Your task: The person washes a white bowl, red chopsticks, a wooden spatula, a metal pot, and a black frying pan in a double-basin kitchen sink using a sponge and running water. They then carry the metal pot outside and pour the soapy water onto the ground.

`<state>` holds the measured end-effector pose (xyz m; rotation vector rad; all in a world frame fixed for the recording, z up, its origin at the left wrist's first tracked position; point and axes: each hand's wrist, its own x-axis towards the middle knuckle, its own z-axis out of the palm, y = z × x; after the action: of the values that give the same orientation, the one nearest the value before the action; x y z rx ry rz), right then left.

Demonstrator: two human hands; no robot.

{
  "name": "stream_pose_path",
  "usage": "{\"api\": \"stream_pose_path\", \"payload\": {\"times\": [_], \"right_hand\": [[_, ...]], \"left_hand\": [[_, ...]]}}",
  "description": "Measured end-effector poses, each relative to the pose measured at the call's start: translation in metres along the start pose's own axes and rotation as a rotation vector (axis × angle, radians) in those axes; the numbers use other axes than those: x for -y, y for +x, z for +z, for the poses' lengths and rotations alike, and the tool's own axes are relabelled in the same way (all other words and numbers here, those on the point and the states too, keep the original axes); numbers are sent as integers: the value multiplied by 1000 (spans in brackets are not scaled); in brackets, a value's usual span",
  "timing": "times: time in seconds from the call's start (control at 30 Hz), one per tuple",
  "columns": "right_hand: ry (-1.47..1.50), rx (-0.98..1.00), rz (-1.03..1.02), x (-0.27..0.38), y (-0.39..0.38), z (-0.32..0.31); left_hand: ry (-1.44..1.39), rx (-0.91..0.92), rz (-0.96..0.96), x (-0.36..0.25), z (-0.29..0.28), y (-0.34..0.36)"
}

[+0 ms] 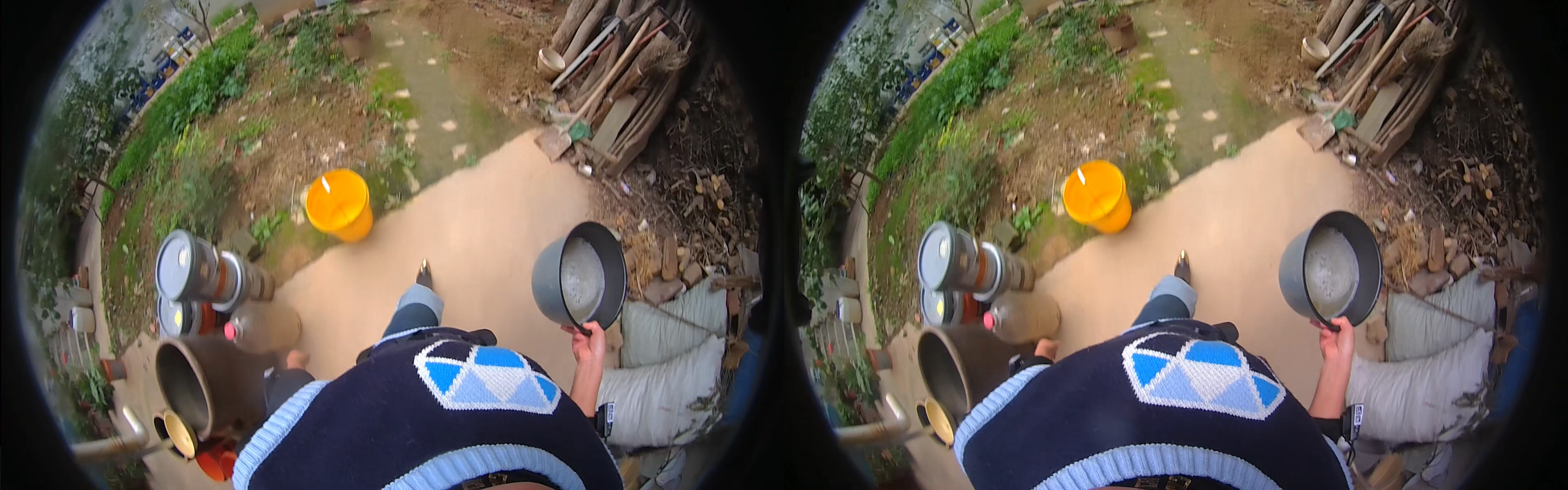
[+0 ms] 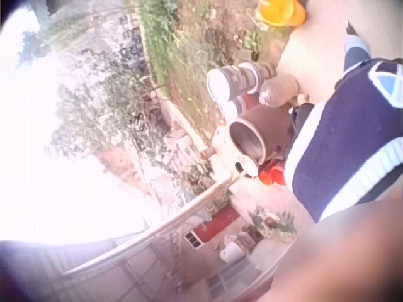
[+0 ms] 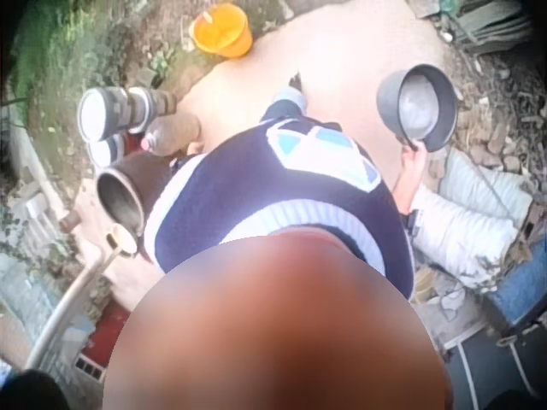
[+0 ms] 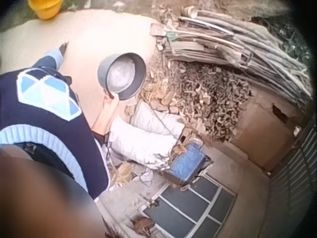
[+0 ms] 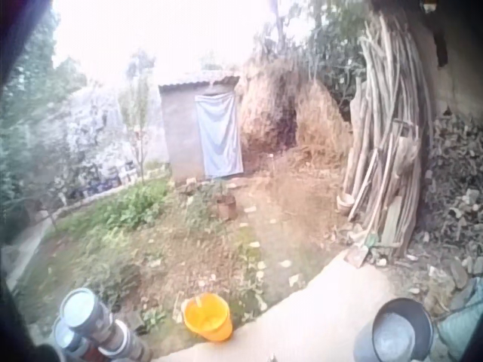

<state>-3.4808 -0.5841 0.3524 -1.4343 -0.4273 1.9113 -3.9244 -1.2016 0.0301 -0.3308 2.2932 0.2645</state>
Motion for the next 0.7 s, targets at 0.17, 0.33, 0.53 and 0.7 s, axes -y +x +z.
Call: {"api": "stream_pose_path", "payload": {"times": [0.17,0.33,0.53,0.7], "right_hand": [[33,34,73,67,103,130],[-42,6,32,134,209,259],[-206,-83,-14,194,352,425],[-186,97,-113,246,471,592]], "left_hand": [[257,-5,254,-263,-72,20],[96,-167,655,-605,-147,7],[-370,-44,1107,-945,-184,-44],[-425,736,962,-1142,-234,-120]]}}
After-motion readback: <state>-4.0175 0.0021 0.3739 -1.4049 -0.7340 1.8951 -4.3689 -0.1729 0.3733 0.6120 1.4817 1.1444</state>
